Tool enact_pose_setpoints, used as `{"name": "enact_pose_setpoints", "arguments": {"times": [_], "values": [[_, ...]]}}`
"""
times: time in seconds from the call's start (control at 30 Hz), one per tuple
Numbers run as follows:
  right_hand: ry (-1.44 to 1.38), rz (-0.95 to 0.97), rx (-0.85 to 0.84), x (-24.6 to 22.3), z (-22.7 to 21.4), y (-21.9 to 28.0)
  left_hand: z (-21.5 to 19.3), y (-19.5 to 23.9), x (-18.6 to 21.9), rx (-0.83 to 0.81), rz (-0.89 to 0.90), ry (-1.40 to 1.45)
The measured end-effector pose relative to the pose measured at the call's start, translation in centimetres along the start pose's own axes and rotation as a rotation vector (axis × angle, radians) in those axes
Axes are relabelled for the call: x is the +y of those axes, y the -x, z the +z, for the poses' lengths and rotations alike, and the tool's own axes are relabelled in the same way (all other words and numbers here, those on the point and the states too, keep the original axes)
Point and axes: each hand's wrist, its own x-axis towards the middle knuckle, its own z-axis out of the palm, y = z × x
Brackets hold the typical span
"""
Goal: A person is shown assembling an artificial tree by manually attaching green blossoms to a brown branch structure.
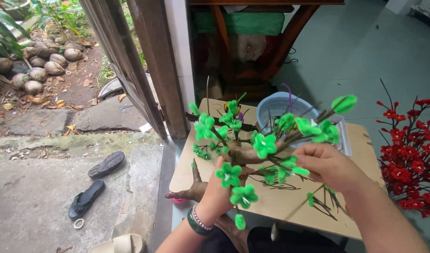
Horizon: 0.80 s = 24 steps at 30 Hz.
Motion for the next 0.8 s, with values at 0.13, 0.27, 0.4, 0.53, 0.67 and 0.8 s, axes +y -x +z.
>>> {"name": "enact_pose_setpoints", "arguments": {"times": [0.13,0.27,0.4,0.53,0.67,0.8], "values": [[-0.213,0.141,0.08,5.2,1.4,-0.6,0.8,-0.1,0.2,0.056,-0.03,-0.09],[-0.411,0.155,0.292,-1.9,7.8,0.6,1.5,-0.1,0.8,0.045,-0.13,0.06],[-0.381,0.264,0.281,-4.1,9.4,0.1,2.4,0.2,0.6,0.093,-0.089,0.106],[-0.63,0.181,0.454,-3.4,9.4,-0.6,2.5,0.1,0.8,0.126,-0.067,0.076],[-0.797,-0.067,0.284,0.9,9.0,-2.0,2.5,-0.1,1.4,0.132,-0.038,0.064],[-0.883,-0.139,0.28,3.4,9.8,-2.6,2.0,-0.1,2.6,0.049,-0.184,0.154]]}}
